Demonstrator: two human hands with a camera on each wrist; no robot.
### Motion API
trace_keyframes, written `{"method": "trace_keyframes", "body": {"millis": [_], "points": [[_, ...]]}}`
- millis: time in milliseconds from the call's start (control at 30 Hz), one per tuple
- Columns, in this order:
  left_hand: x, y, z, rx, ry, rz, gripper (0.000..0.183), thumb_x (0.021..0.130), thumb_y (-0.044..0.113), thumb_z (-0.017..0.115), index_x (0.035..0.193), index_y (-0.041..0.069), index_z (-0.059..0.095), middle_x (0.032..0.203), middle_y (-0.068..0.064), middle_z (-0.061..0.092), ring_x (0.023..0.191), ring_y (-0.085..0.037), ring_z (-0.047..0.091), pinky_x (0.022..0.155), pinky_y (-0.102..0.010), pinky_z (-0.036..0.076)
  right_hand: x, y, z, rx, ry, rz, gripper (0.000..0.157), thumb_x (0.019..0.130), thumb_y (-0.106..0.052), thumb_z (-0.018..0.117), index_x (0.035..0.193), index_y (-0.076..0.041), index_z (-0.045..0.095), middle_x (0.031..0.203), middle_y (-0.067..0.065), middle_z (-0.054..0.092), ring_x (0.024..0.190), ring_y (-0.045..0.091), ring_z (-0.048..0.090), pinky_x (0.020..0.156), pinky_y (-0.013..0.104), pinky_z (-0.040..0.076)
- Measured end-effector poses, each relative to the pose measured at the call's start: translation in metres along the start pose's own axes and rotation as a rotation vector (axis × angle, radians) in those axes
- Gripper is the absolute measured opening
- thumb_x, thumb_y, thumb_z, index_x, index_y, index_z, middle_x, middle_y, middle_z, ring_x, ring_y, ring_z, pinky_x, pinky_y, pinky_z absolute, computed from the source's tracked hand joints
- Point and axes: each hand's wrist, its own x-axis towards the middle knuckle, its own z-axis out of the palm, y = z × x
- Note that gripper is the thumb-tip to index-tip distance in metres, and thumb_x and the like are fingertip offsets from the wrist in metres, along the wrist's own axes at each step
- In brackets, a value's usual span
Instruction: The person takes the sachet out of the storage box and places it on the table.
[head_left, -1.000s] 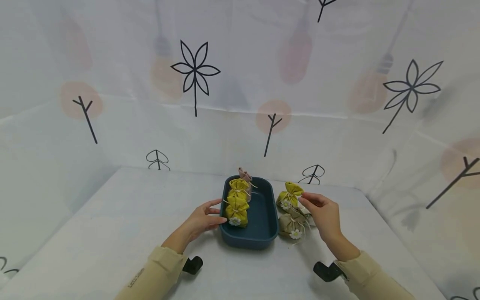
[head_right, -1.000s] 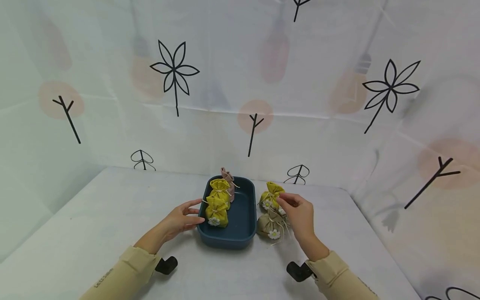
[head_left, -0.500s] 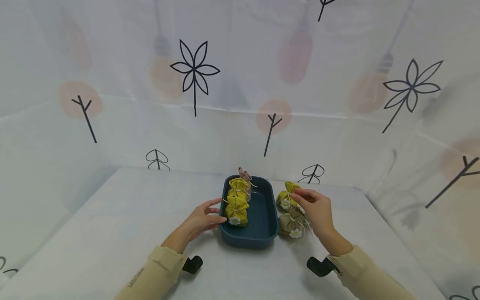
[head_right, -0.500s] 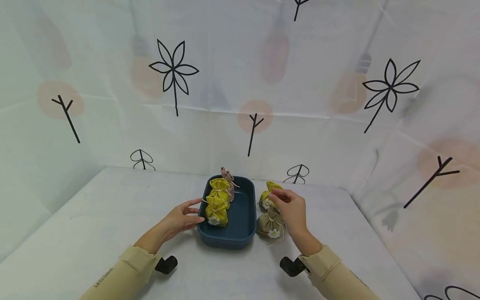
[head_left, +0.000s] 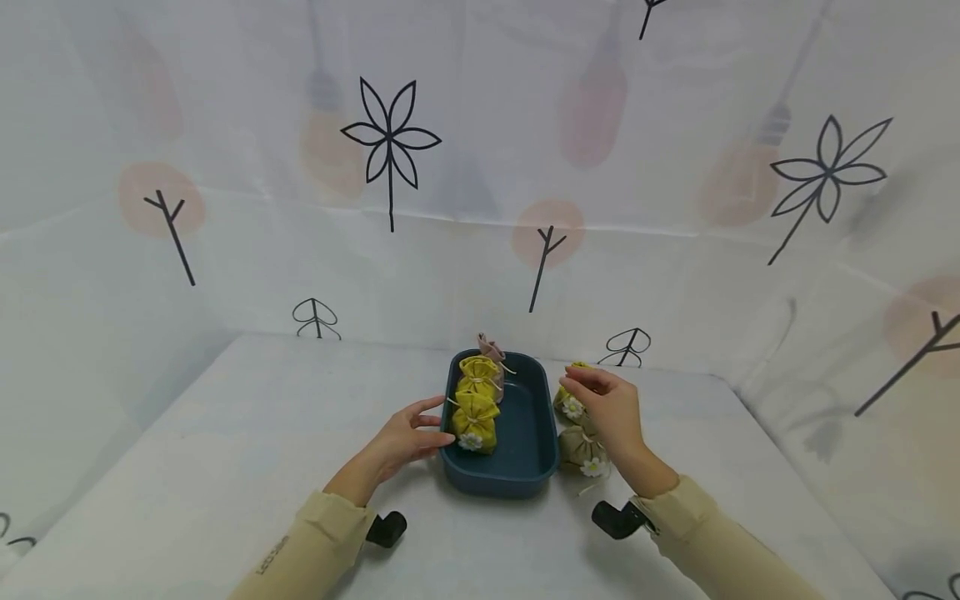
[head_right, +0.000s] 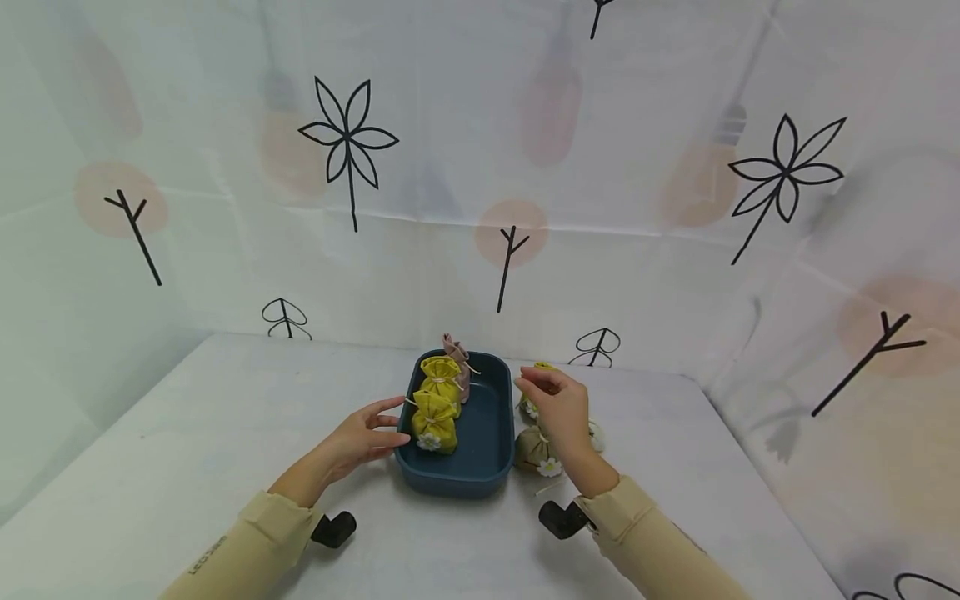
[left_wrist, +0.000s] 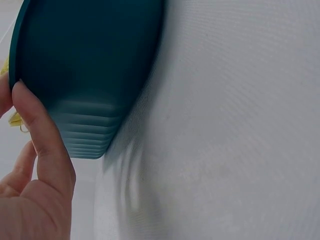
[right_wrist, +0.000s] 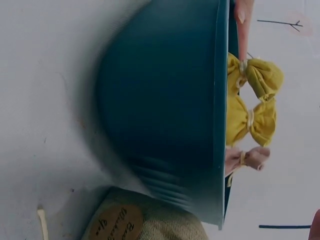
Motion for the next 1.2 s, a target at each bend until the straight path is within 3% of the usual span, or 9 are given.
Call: {"method": "trace_keyframes", "body": {"millis": [467,633,967,1200], "points": [[0.000,0.001,0.001,0.001,0.009,-0.001,0.071,0.077,0.009,0.077,0.139,0.015,0.044,0.122,-0.017,0.049,0.086,-0.020,0.057,0.075,-0.032,0.052,0.010,-0.002,0.026,-0.039,-0.060,-0.020,0.030,0.084,-0.018,0.072,0.106,0.001,0.068,0.100,0.011,0.068,0.082,0.008,0.062,0.072,0.018,0.048],[0.000,0.001,0.001,-0.005,0.007,-0.003,0.071,0.076,0.009,0.077,0.139,0.016,0.044,0.122,-0.017,0.049,0.085,-0.020,0.057,0.074,-0.032,0.052,0.012,-0.004,0.035,-0.026,-0.077,0.007,0.031,0.084,-0.019,0.071,0.107,0.001,0.068,0.100,0.011,0.068,0.084,0.012,0.062,0.074,0.020,0.049],[0.001,0.001,0.001,-0.021,-0.004,0.003,0.071,0.077,0.008,0.077,0.139,0.016,0.044,0.119,-0.017,0.050,0.084,-0.020,0.057,0.073,-0.032,0.052,0.019,-0.006,0.049,-0.031,-0.074,0.072,0.037,0.082,-0.026,0.073,0.108,-0.001,0.068,0.102,0.011,0.067,0.094,0.021,0.060,0.083,0.035,0.049],[0.000,0.000,0.001,-0.031,0.001,-0.004,0.071,0.077,0.007,0.076,0.139,0.016,0.044,0.119,-0.016,0.050,0.084,-0.020,0.057,0.074,-0.032,0.051,0.030,-0.006,0.059,0.004,-0.083,0.087,0.028,0.084,-0.019,0.071,0.107,-0.003,0.069,0.103,0.011,0.066,0.096,0.022,0.060,0.085,0.036,0.048]]}}
